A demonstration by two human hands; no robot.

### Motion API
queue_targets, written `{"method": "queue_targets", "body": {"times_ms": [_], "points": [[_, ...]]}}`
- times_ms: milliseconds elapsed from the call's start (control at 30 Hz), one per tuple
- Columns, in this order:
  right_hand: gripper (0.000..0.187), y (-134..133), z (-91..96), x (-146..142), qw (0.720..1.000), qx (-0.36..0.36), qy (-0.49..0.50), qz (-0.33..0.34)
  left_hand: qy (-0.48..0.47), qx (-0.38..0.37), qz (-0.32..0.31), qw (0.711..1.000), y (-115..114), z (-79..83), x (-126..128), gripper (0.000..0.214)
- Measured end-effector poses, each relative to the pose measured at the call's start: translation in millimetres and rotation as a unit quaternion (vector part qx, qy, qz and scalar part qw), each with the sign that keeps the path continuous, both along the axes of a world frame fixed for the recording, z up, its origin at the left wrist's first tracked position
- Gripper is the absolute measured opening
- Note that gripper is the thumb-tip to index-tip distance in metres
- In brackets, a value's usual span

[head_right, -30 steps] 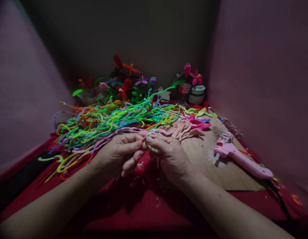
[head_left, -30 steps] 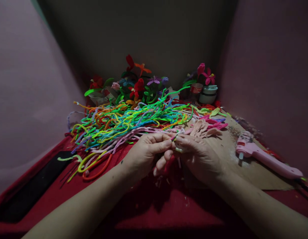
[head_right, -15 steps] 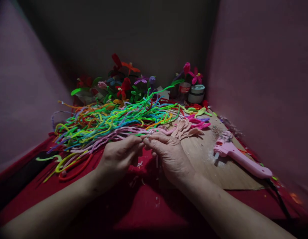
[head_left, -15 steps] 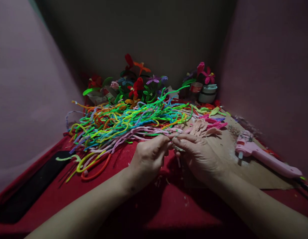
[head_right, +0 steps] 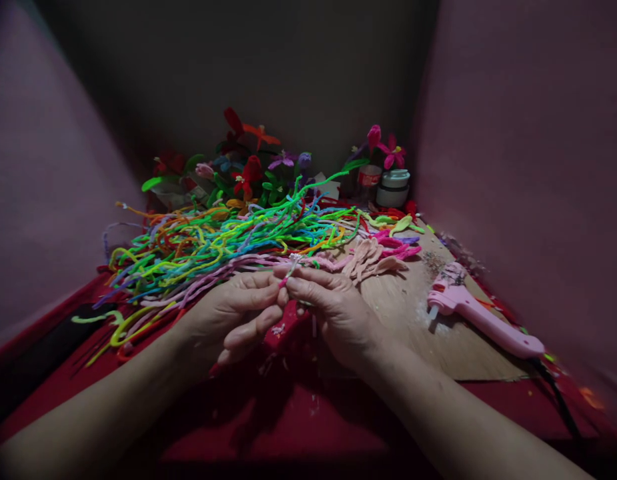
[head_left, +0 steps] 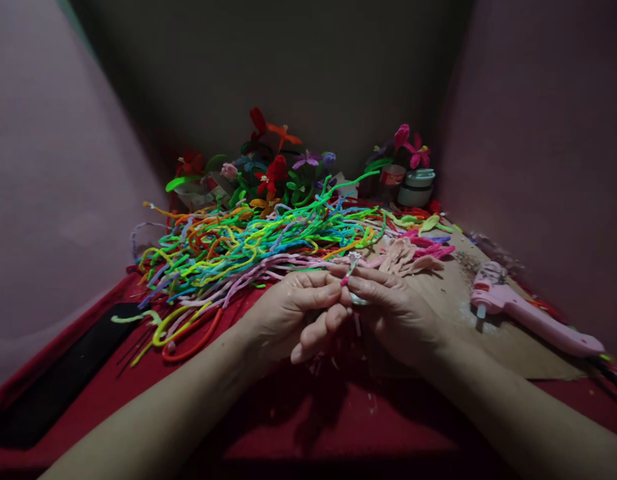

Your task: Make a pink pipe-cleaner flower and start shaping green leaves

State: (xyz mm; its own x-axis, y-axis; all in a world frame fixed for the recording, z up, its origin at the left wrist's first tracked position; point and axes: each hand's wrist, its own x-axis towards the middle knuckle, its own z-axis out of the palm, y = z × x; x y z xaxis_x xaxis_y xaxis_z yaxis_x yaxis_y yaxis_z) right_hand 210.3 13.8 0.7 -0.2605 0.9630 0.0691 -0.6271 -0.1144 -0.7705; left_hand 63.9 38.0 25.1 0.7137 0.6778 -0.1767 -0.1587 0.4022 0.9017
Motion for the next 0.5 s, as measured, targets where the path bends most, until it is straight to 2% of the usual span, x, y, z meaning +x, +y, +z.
{"method": "queue_targets", "body": {"times_ms": [100,133,200,233,300,333,367,400,433,500], "points": [[0.004,1.5,-2.8,1.3,1.000,0.019,-0.013,0.002,0.019,0.028,-0.034,0.999,-1.2,1.5,1.2,0.017],[0.006,2.2,-3.9,1.9,0.999,0.029,-0.027,-0.013,0.043,0.065,-0.029,0.997,-2.4,1.9,2.2,0.019],[0.012,3.1,-6.4,2.8,0.996,0.043,-0.061,-0.052,0.120,0.194,0.037,0.973,-5.5,1.1,4.4,0.020],[0.012,3.2,-7.6,2.9,0.994,0.045,-0.078,-0.068,0.165,0.277,0.095,0.942,-7.0,-0.1,5.3,0.018],[0.011,2.7,-9.4,2.3,0.989,0.045,-0.105,-0.090,0.231,0.430,0.190,0.852,-9.2,-3.7,6.3,0.012],[0.010,2.1,-9.8,1.6,0.987,0.046,-0.117,-0.096,0.248,0.482,0.215,0.813,-9.7,-5.6,6.3,0.010],[0.011,1.4,-9.7,0.9,0.985,0.048,-0.130,-0.098,0.258,0.511,0.224,0.788,-9.9,-7.0,6.1,0.009],[0.011,0.6,-9.2,0.3,0.983,0.054,-0.141,-0.102,0.264,0.521,0.225,0.780,-9.8,-7.7,5.8,0.012],[0.012,-0.2,-8.3,-0.3,0.981,0.061,-0.151,-0.107,0.266,0.513,0.222,0.785,-9.8,-7.6,5.6,0.017],[0.014,-1.5,-5.9,-0.9,0.978,0.079,-0.158,-0.109,0.254,0.454,0.206,0.829,-9.8,-5.0,5.8,0.023]]}}
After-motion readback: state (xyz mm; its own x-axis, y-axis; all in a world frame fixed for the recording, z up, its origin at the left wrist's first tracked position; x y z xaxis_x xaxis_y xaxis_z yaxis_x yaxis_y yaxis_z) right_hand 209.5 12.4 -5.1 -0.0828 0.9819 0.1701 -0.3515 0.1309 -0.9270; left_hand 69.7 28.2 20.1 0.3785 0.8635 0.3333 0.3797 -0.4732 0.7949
